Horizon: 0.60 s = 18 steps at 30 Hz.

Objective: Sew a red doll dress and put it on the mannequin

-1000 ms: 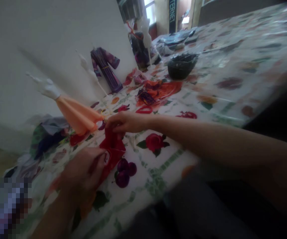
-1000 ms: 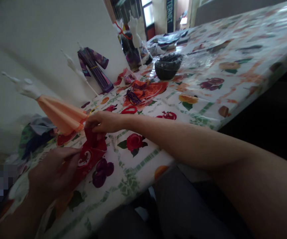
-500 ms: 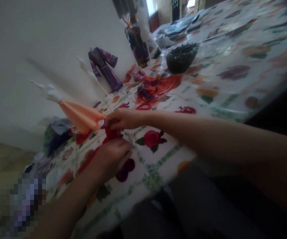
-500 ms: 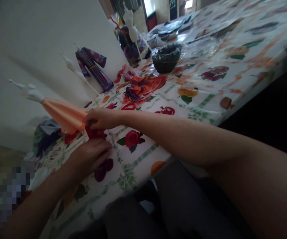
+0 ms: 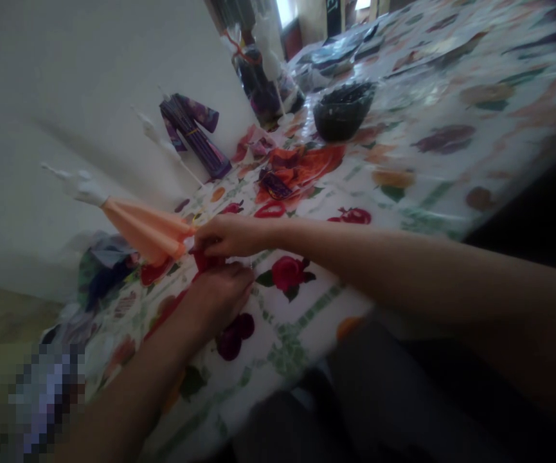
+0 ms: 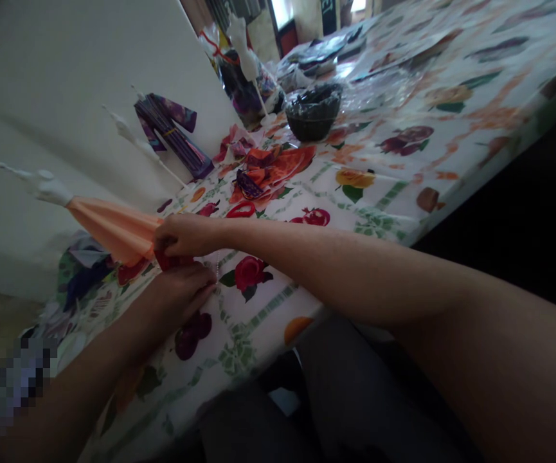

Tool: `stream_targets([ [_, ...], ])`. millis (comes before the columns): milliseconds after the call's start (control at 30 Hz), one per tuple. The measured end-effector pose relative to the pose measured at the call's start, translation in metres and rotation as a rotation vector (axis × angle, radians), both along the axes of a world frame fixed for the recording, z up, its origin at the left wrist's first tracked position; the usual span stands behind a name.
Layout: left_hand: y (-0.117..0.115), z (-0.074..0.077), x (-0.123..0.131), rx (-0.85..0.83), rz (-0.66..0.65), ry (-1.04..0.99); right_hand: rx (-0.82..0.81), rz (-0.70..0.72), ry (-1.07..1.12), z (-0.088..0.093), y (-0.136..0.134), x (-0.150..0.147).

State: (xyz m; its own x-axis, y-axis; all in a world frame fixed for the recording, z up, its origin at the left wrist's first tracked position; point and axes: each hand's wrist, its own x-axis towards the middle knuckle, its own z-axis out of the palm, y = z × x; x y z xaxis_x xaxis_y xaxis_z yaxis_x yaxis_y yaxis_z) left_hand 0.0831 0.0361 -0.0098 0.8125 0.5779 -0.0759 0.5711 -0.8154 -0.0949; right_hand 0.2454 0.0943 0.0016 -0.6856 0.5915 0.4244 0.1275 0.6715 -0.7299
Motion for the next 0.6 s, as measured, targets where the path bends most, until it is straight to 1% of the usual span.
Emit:
stream_targets([
  [67,0.0,0.002,0.001,-0.023,0.026,-0.003,-0.021,0.012,0.011,-0.001,0.0,0.0],
  [233,-0.001,0.005,0.001,-0.097,0.085,-0.055,0.006,-0.006,-0.019,-0.001,0.0,0.0],
  [467,0.0,0.011,0.004,-0.18,0.105,-0.061,0.022,-0.022,-0.069,0.002,0.0,0.001],
  [600,-0.001,0.015,0.01,-0.202,0.188,-0.018,0.066,-0.027,-0.09,0.003,-0.001,0.001],
])
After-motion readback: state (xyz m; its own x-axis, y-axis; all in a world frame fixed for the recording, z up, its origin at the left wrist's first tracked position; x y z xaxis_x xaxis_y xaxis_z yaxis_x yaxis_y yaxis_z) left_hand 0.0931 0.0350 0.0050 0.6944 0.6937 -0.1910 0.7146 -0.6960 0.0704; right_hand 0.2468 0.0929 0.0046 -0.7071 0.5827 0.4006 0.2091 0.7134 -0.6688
